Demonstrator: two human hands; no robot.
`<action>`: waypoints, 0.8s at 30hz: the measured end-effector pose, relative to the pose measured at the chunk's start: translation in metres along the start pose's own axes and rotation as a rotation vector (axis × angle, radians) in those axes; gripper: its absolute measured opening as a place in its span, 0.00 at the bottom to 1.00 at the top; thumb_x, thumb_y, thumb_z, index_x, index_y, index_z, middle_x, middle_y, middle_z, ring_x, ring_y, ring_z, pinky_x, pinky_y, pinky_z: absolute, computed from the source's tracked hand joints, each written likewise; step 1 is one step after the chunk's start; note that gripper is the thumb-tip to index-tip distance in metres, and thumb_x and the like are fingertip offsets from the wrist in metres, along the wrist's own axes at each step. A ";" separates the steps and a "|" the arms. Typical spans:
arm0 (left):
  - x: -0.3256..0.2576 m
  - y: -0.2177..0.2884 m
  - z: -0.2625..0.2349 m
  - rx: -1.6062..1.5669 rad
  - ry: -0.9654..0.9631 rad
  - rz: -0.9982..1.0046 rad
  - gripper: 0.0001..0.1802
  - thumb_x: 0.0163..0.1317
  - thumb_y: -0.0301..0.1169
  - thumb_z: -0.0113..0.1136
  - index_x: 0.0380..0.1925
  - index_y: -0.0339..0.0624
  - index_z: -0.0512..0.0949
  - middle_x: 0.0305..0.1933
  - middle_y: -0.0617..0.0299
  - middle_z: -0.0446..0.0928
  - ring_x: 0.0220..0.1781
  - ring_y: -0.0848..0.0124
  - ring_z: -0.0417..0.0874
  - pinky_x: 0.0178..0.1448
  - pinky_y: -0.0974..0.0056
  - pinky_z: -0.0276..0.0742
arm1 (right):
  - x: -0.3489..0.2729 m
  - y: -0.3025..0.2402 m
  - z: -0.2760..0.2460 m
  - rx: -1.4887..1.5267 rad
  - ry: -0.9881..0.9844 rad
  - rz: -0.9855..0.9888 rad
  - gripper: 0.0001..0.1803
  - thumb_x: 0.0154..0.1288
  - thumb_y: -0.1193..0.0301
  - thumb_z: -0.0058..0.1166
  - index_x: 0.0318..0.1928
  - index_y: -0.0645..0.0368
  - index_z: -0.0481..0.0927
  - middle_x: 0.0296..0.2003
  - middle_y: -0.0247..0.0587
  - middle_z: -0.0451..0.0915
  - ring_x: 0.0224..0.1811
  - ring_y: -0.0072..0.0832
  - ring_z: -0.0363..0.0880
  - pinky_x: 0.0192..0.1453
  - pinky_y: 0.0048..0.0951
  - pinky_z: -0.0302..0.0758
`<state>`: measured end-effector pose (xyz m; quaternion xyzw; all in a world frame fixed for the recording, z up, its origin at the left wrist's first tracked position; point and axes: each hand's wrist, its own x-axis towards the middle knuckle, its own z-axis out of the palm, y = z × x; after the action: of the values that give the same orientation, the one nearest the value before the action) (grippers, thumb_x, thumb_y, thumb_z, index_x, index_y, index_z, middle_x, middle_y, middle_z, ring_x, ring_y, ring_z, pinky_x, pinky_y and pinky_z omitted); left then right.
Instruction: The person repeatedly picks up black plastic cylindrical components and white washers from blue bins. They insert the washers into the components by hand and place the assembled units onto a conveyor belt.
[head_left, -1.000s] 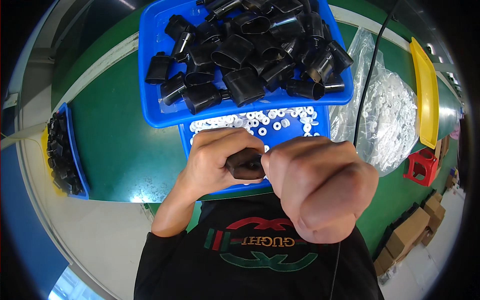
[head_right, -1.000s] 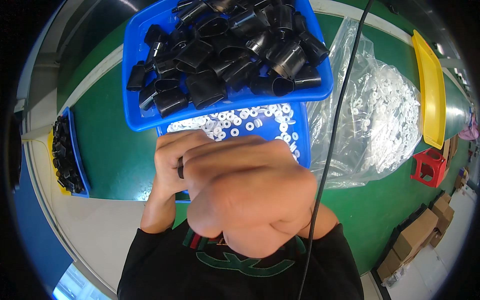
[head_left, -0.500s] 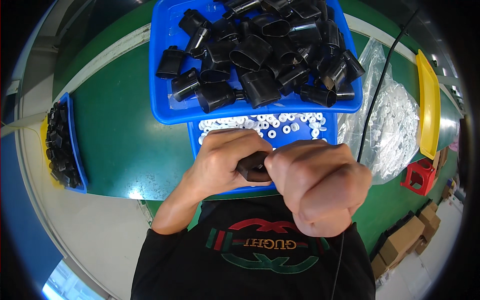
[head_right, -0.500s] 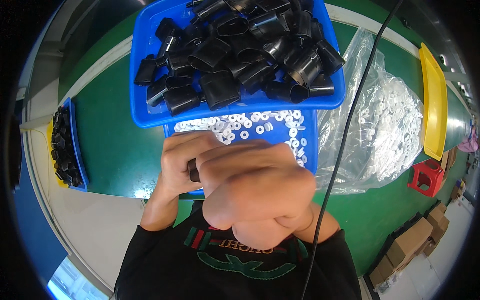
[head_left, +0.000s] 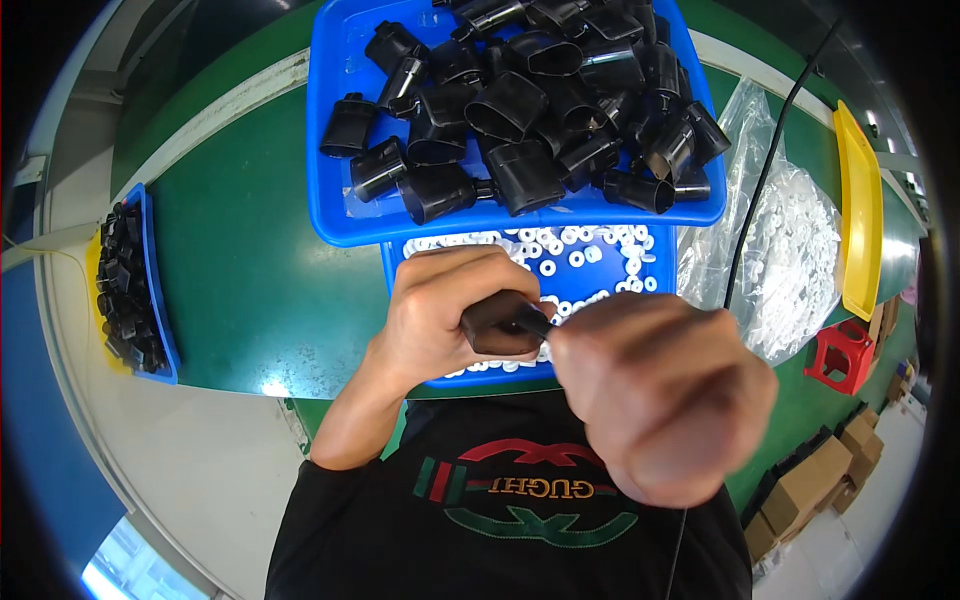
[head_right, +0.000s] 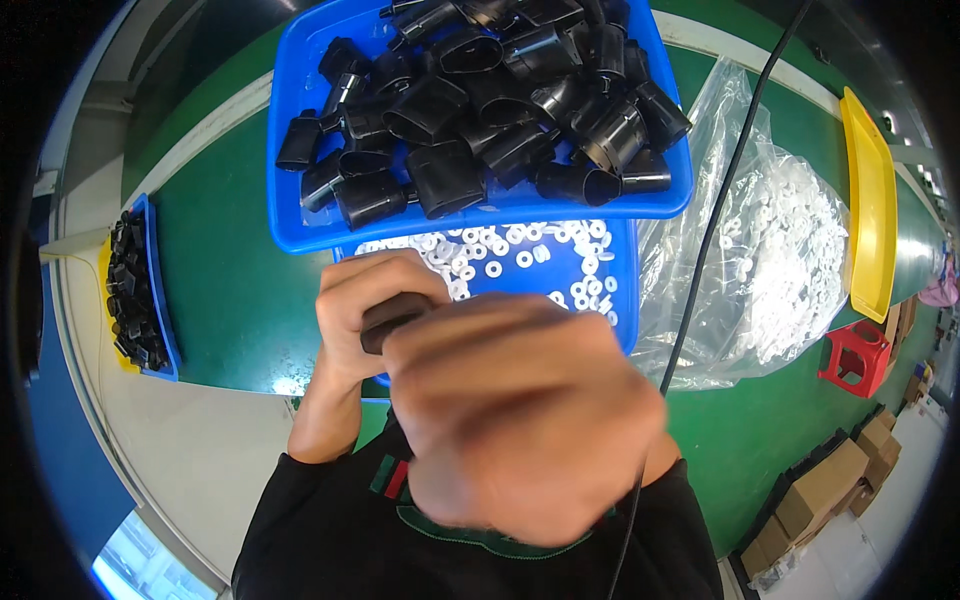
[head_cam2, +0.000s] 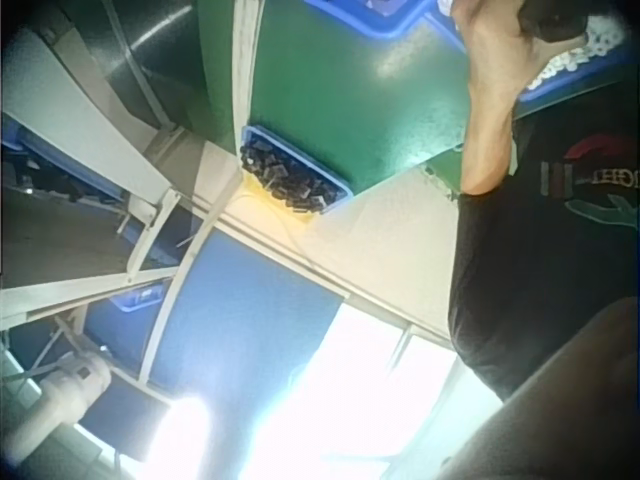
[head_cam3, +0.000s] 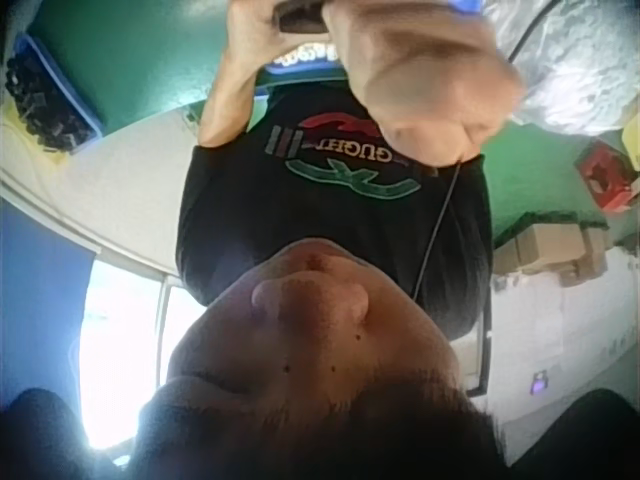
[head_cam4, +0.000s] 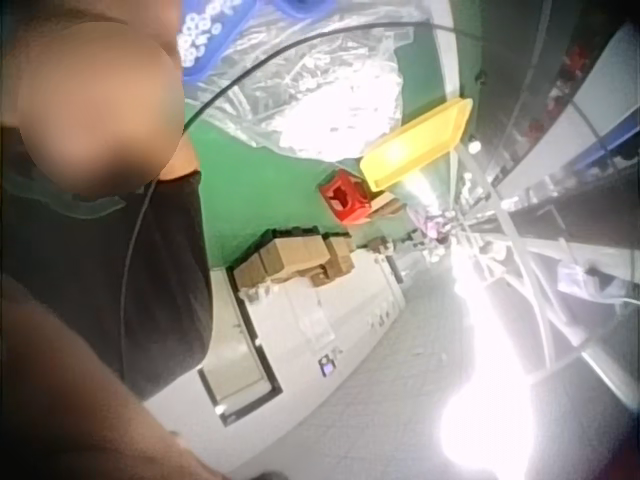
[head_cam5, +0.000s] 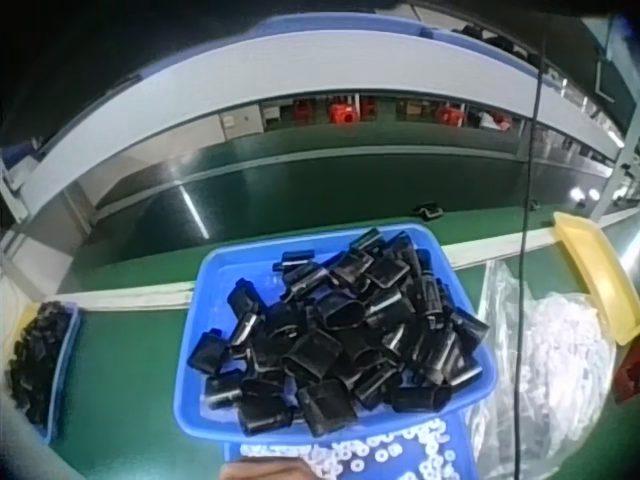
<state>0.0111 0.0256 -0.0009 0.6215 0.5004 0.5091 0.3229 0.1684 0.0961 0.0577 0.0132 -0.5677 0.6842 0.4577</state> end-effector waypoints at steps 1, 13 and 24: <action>-0.001 -0.001 0.000 -0.050 0.011 -0.012 0.19 0.32 0.22 0.78 0.29 0.39 0.80 0.23 0.60 0.77 0.21 0.66 0.77 0.27 0.65 0.70 | 0.003 -0.006 -0.001 0.008 -0.027 0.008 0.11 0.56 0.83 0.58 0.22 0.57 0.71 0.16 0.34 0.71 0.15 0.25 0.63 0.17 0.25 0.57; 0.001 0.003 -0.003 0.052 -0.042 0.012 0.19 0.33 0.25 0.78 0.29 0.38 0.80 0.24 0.59 0.77 0.23 0.62 0.79 0.27 0.64 0.72 | 0.002 0.011 -0.007 0.040 -0.094 -0.007 0.12 0.53 0.90 0.52 0.23 0.60 0.71 0.17 0.36 0.70 0.17 0.23 0.61 0.18 0.26 0.54; -0.001 0.002 -0.002 0.155 -0.016 0.051 0.18 0.37 0.28 0.77 0.29 0.38 0.80 0.25 0.58 0.77 0.24 0.60 0.79 0.28 0.62 0.74 | -0.007 0.028 0.003 -0.018 -0.020 -0.055 0.09 0.52 0.87 0.50 0.21 0.60 0.71 0.15 0.35 0.66 0.15 0.25 0.60 0.17 0.27 0.55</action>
<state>0.0097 0.0238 0.0016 0.6612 0.5197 0.4719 0.2646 0.1527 0.0912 0.0340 0.0313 -0.5778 0.6660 0.4707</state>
